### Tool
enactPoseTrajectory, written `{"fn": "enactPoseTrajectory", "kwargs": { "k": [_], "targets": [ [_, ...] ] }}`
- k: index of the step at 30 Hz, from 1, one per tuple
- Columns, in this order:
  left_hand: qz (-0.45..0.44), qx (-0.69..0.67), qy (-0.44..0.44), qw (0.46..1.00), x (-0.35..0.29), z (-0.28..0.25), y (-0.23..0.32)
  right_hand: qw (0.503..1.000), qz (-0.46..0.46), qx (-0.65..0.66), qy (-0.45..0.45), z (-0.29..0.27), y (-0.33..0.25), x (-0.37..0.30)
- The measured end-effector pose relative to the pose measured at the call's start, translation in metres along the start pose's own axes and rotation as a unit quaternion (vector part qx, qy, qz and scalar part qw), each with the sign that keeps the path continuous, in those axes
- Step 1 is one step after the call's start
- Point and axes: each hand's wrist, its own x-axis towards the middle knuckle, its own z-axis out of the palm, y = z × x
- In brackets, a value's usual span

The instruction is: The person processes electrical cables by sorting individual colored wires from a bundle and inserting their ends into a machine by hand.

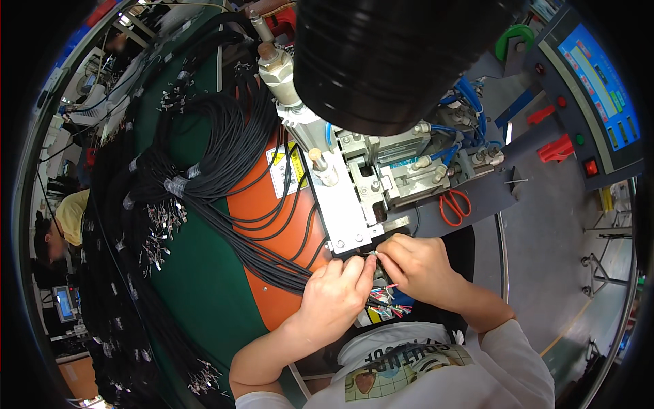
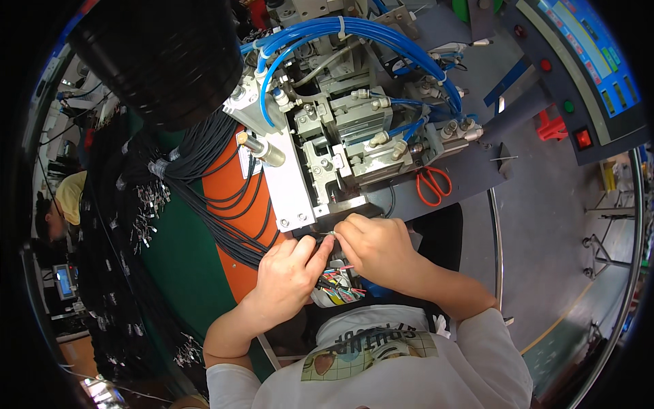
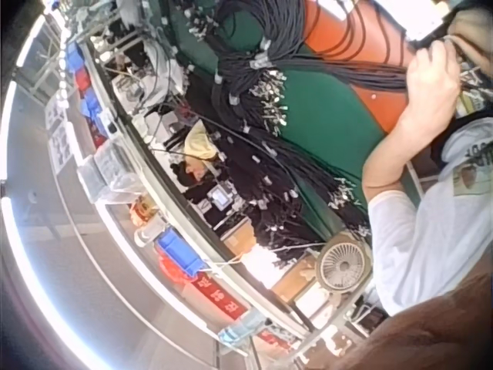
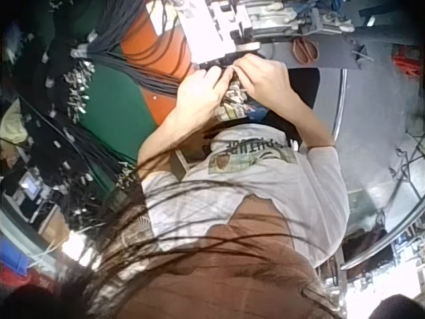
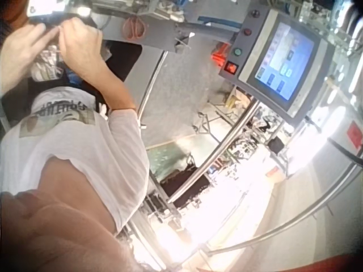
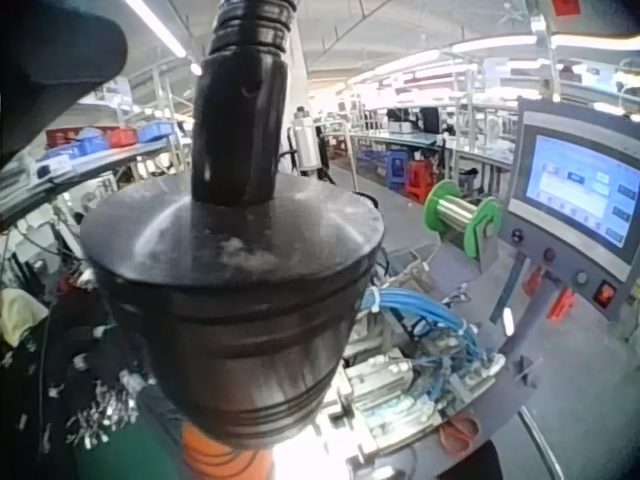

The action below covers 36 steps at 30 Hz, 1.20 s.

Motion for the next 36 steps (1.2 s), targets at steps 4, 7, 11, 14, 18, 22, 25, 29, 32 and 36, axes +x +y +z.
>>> {"fn": "enactPoseTrajectory", "kwargs": {
  "k": [4,7,11,14,18,22,25,29,32,36],
  "targets": [
    [-0.001,-0.008,0.017,1.000,0.002,0.000,-0.001,0.996,0.002,-0.063,-0.069,-0.006,0.001,0.006],
    [-0.057,-0.111,0.054,0.991,-0.005,0.006,-0.005,0.957,0.172,0.225,-0.064,0.008,0.020,-0.002],
    [-0.091,-0.156,0.128,0.975,-0.025,0.008,-0.018,0.948,0.182,0.260,-0.039,0.011,0.015,-0.004],
    [-0.104,-0.115,0.115,0.981,-0.028,0.008,-0.018,0.965,0.159,0.205,-0.032,0.007,0.008,-0.011],
    [-0.078,-0.156,0.143,0.974,-0.026,0.015,-0.019,0.942,0.083,0.320,-0.060,-0.008,-0.003,-0.016],
    [0.004,-0.266,0.176,0.948,-0.022,0.008,-0.013,0.909,0.069,0.401,-0.088,-0.003,0.002,-0.013],
    [-0.020,-0.267,0.210,0.940,-0.020,0.011,-0.009,0.692,0.237,0.669,-0.133,-0.007,0.002,-0.009],
    [0.012,-0.231,0.213,0.949,-0.011,0.013,-0.007,0.761,0.273,0.588,-0.037,0.000,-0.015,-0.010],
    [0.013,-0.189,0.171,0.967,-0.006,0.017,-0.003,0.963,0.068,0.247,0.086,0.010,-0.018,-0.009],
    [-0.004,-0.205,0.180,0.962,-0.007,0.017,-0.003,0.901,0.134,0.411,0.030,0.011,-0.006,-0.016]
  ]
}}
